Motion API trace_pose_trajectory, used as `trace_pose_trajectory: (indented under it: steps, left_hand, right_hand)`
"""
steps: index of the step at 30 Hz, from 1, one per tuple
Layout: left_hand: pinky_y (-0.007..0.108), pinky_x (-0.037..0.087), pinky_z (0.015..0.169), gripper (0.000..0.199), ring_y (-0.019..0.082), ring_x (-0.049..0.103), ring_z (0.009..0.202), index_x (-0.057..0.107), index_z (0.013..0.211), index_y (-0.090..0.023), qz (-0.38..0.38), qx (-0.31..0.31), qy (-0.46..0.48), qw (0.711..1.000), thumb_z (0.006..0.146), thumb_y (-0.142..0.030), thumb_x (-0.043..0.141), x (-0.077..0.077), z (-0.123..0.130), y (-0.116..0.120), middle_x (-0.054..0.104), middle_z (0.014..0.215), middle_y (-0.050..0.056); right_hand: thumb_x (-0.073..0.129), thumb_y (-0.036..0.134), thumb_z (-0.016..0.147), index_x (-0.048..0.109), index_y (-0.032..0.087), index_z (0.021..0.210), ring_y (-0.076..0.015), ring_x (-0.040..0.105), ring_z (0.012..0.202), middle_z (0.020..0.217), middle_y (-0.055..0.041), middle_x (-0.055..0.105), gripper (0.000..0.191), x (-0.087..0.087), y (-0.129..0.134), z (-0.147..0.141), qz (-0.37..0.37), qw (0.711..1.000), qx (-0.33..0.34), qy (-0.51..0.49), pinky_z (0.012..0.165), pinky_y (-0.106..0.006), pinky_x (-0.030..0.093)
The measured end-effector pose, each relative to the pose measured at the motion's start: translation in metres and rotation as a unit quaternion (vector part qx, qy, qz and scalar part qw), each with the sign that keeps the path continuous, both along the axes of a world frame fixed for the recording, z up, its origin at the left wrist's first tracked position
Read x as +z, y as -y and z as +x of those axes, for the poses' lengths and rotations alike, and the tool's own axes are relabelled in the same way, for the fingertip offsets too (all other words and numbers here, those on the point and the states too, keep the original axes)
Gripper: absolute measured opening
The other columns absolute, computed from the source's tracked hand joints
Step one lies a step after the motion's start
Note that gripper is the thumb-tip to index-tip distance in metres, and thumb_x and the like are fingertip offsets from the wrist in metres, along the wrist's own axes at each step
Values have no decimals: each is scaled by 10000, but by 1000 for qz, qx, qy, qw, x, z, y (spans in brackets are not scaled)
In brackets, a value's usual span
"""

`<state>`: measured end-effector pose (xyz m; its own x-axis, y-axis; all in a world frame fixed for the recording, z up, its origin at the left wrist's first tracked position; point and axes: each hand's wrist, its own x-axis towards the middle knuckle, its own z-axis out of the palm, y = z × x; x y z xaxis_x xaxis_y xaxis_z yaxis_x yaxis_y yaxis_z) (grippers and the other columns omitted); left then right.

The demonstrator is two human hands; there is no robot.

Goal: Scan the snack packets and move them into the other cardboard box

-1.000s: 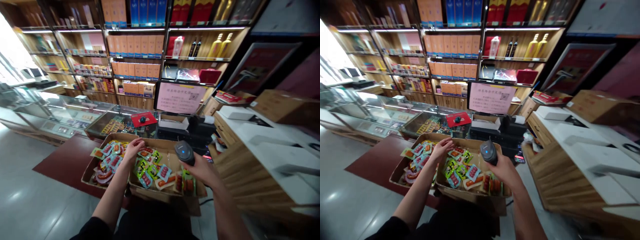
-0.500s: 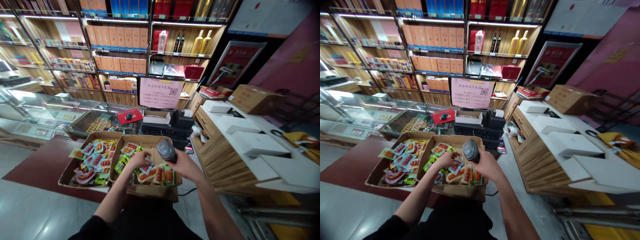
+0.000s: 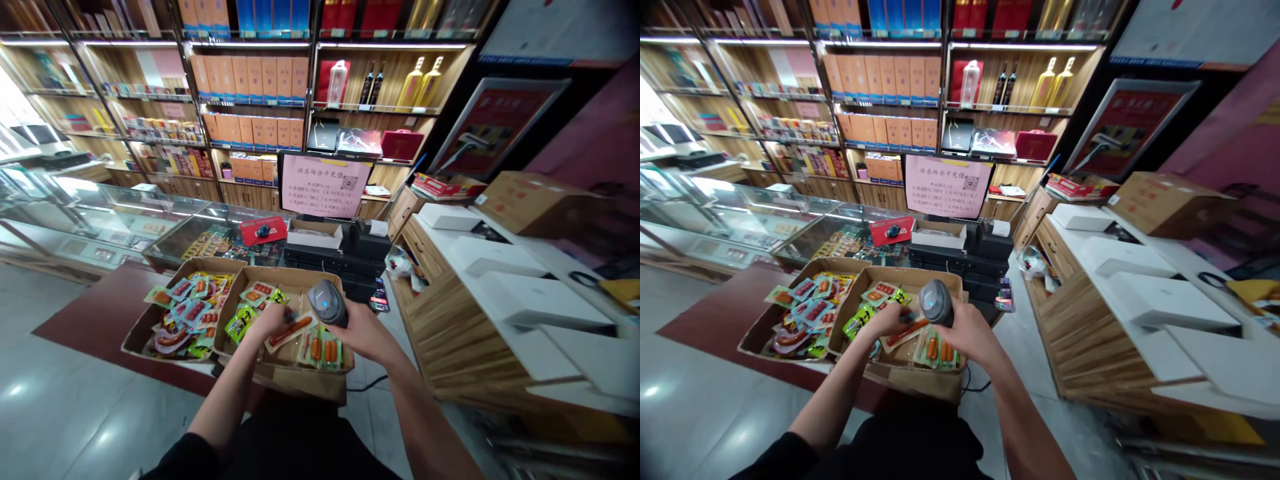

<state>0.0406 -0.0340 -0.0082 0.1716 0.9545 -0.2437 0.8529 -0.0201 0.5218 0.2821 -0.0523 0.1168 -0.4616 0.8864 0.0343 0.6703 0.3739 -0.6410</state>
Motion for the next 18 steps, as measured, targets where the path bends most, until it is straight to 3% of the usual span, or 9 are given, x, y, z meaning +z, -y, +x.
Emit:
trace_pose_trajectory:
  steps: [2, 4, 7, 10, 12, 14, 18]
  left_hand:
    - [288, 472, 745, 170, 219, 662, 796, 726, 898, -165, 29, 77, 66, 994, 755, -226, 657, 3, -10, -5, 733, 841, 77]
    - [280, 481, 725, 184, 213, 671, 783, 721, 894, -160, 57, 156, 177, 970, 738, -255, 703, 6, -17, -11, 737, 824, 68]
    - [272, 503, 657, 318, 192, 675, 688, 699, 871, -158, 54, 248, 400, 881, 643, -344, 821, 8, -17, -18, 737, 778, 60]
    - [257, 509, 600, 443, 155, 655, 607, 630, 808, -153, 45, 294, 552, 779, 529, -364, 903, 12, -10, -22, 725, 742, 50]
    - [246, 516, 576, 503, 141, 655, 601, 586, 818, -161, 34, 309, 608, 730, 493, -335, 928, 17, -5, -23, 716, 750, 26]
    - [241, 531, 566, 548, 134, 662, 607, 570, 865, -166, 31, 321, 637, 700, 477, -288, 939, 24, -1, -22, 707, 762, 3]
    - [266, 575, 619, 513, 138, 683, 631, 574, 905, -160, 41, 324, 656, 681, 533, -241, 918, 34, 0, -23, 700, 758, 6]
  right_hand:
    - [643, 322, 809, 647, 206, 1010, -275, 711, 929, 960, -72, 753, 232, 0, 0, 1, 0, 1000, 1, -1, 750, -304, 501]
    - [651, 317, 802, 651, 199, 1016, -281, 711, 946, 977, -79, 755, 245, 1, 0, 1, 1, 1000, 3, -5, 760, -310, 504]
    - [657, 294, 798, 660, 198, 1045, -279, 711, 970, 998, -78, 760, 265, 2, 0, -1, -3, 1000, 14, -15, 771, -309, 509]
    - [654, 281, 807, 667, 202, 1071, -257, 712, 961, 998, -65, 761, 276, 3, 1, -3, -9, 999, 27, -34, 783, -301, 512]
    - [663, 282, 803, 673, 195, 1069, -248, 710, 951, 1001, -65, 759, 279, 4, 2, -4, -15, 998, 32, -44, 789, -302, 515]
    - [677, 287, 795, 677, 189, 1073, -248, 706, 952, 1010, -66, 756, 295, 3, 3, -4, -21, 998, 36, -48, 800, -309, 516]
    - [688, 302, 795, 674, 186, 1076, -248, 706, 951, 1002, -62, 759, 304, -1, 3, -4, -22, 997, 43, -59, 812, -319, 517]
